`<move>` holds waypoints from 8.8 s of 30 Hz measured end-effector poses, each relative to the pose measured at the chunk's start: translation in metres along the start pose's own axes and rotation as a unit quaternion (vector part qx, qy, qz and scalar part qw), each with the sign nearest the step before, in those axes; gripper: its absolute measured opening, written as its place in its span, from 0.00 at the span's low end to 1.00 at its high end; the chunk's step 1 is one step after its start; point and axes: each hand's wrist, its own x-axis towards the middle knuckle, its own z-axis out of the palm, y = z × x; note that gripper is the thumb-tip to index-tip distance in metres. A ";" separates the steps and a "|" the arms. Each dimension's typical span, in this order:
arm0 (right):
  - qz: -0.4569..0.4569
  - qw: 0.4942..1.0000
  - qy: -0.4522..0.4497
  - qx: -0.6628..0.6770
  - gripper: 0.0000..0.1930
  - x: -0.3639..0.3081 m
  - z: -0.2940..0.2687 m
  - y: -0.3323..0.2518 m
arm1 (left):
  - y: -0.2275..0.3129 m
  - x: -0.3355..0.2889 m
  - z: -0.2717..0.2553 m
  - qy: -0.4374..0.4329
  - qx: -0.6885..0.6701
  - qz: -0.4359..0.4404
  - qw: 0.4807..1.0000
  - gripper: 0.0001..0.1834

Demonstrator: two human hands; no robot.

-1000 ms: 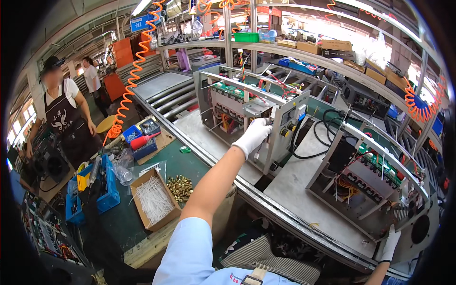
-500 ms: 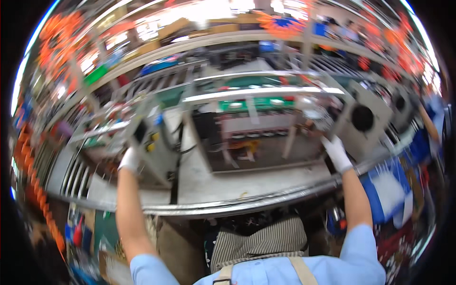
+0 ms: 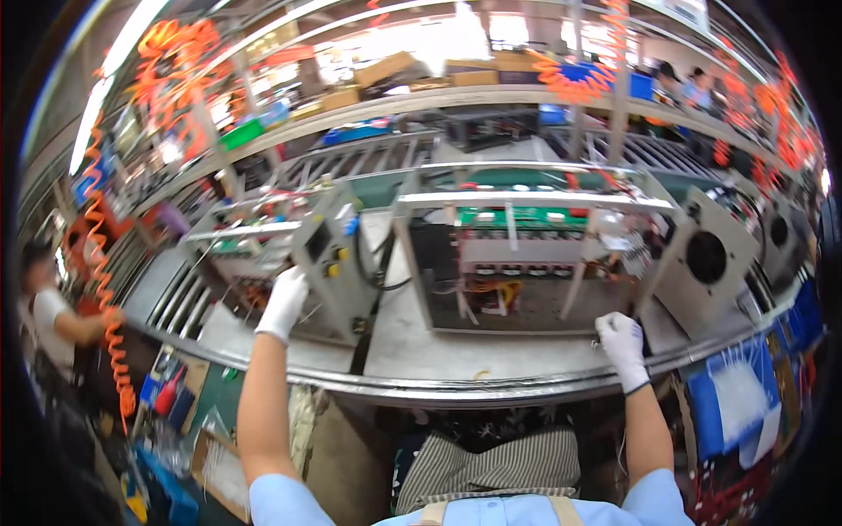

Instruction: The person assembles an electronic device by inserting wires into a circuit board and securing them with zip ties. They then attach a fan to the device's casing using a screwdriver. The task involves handling wires, zip ties, a circuit board, a fan, and a screwdriver.

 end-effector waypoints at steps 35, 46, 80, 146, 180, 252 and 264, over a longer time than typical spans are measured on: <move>-0.439 0.832 -0.142 0.308 0.23 -0.070 0.105 -0.239 | 0.104 -0.358 -0.254 0.359 0.529 -0.138 0.757 0.37; -0.038 0.749 -0.135 0.647 0.29 0.077 0.344 -0.362 | -0.030 -0.109 -0.141 0.206 0.137 -0.139 0.959 0.49; 0.328 0.642 -0.428 0.546 0.19 -0.060 0.347 -0.353 | -0.054 -0.137 -0.188 0.210 -0.210 -0.298 0.907 0.39; -0.501 0.830 -0.232 -0.075 0.11 0.177 0.320 -0.573 | -0.055 -0.028 -0.233 0.541 0.128 -0.049 0.830 0.26; -0.024 0.787 -0.425 0.447 0.18 0.071 0.343 -0.543 | -0.084 0.072 -0.247 0.414 0.030 -0.319 0.852 0.52; -0.320 0.807 -0.237 0.435 0.21 -0.034 0.213 -0.538 | -0.081 -0.376 -0.287 0.175 0.310 -0.753 0.553 0.62; -0.308 0.762 -0.449 0.350 0.15 -0.116 0.205 -0.551 | -0.114 -0.408 -0.269 0.337 0.378 -0.656 0.560 0.14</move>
